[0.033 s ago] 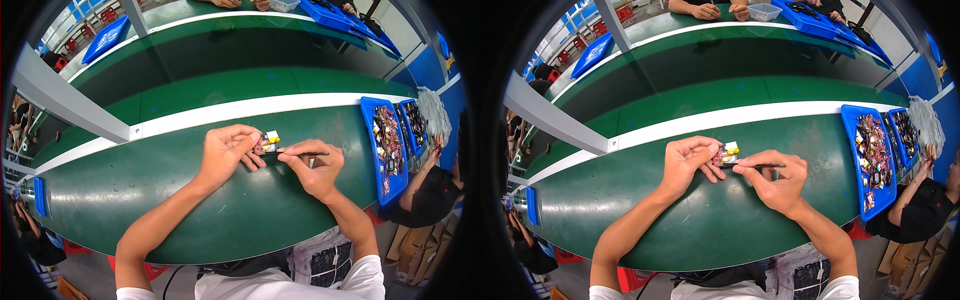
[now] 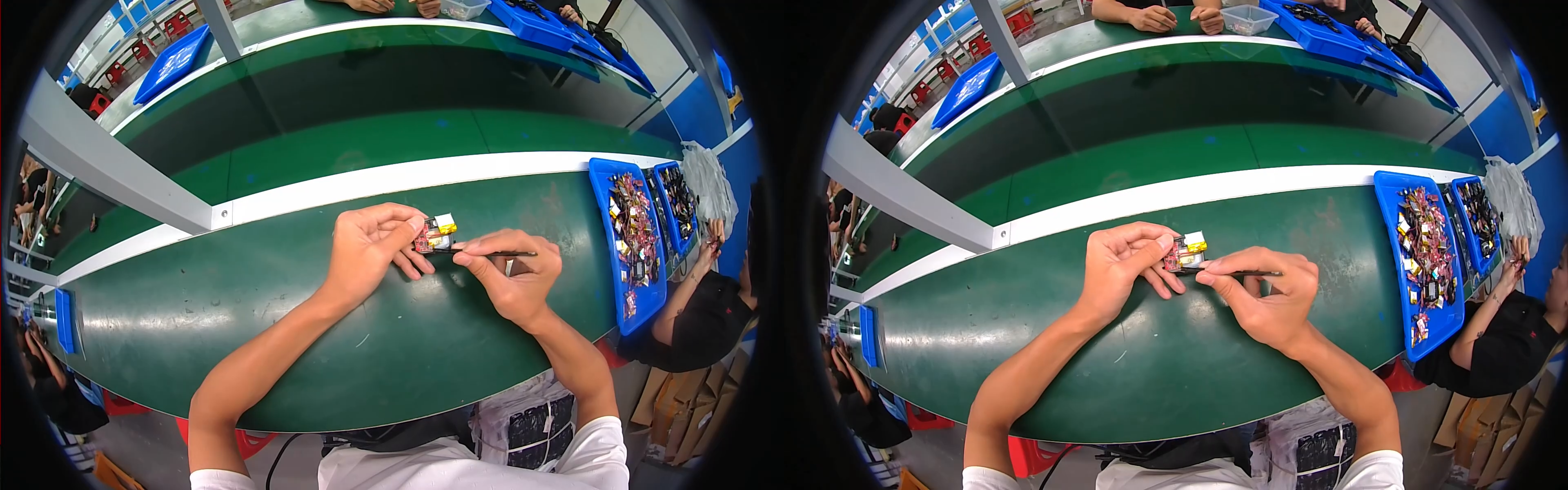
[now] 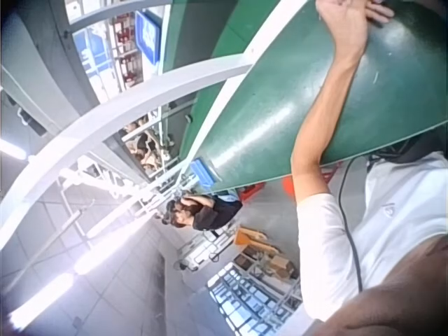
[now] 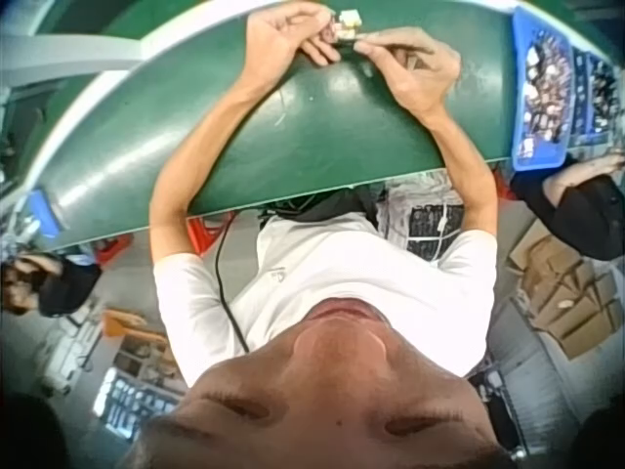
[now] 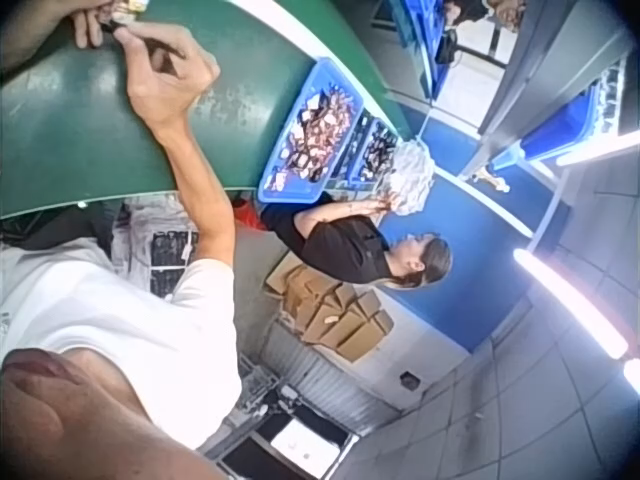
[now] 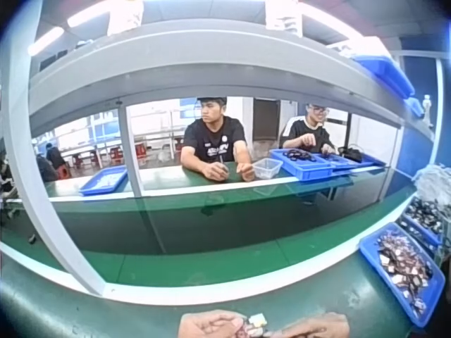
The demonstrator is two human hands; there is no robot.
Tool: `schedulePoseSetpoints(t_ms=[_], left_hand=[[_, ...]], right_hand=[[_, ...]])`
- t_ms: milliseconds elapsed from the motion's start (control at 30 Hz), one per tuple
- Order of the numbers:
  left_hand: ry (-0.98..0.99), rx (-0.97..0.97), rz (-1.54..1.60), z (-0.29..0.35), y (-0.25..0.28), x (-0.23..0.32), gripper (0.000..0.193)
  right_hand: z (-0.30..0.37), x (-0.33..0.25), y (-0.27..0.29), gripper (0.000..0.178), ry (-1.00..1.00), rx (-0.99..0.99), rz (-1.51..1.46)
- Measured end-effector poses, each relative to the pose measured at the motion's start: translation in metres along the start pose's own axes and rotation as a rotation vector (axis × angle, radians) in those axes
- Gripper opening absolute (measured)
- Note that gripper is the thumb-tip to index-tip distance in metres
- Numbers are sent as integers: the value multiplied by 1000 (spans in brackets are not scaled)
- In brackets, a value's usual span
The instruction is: Assembling small electronic components and circuit boards at a factory workstation.
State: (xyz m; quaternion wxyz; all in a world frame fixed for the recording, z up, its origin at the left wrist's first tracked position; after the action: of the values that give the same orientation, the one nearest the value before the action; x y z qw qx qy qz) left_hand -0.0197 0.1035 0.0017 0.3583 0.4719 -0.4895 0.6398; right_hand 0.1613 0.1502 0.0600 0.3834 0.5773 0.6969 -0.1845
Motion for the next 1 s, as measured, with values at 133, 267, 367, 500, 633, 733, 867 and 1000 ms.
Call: schedulePoseSetpoints(t_ms=[133,267,367,500,633,733,867,1000], left_hand=[[34,-9,5,0,0,0,27],[-23,-13,-21,4,-2,-1,24],[-57,-12,-39,6,-5,1,22],[-74,-8,-55,6,-3,0,22],[-79,-7,-63,6,-5,1,22],[-94,-12,-76,6,-5,1,22],[-105,-20,-92,6,-6,1,22],[-99,-24,-94,6,-6,1,22]], right_hand=[[-1,-8,-1,11,37,1,-17],[-2,-6,-1,13,16,-22,19],[-4,2,4,15,-54,-24,6],[-7,8,3,17,-103,-41,-36],[-9,-6,0,17,7,-82,15],[-9,-10,-2,17,62,-92,33],[-9,-11,-3,17,78,-88,27],[-8,-11,-4,17,80,-98,43]])
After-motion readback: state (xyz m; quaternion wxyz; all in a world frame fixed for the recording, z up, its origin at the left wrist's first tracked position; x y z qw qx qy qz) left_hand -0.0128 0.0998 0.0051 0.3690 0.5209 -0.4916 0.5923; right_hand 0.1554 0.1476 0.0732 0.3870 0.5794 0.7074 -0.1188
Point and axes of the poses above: each hand's wrist, its own z-axis away from the middle knuckle, its own y-axis out of the back of the hand, x = y × z, the point moved 8 cm from there along -z, towards the middle knuckle, and after that the axes turned 7 degrees about x, right-handed, at the moved point
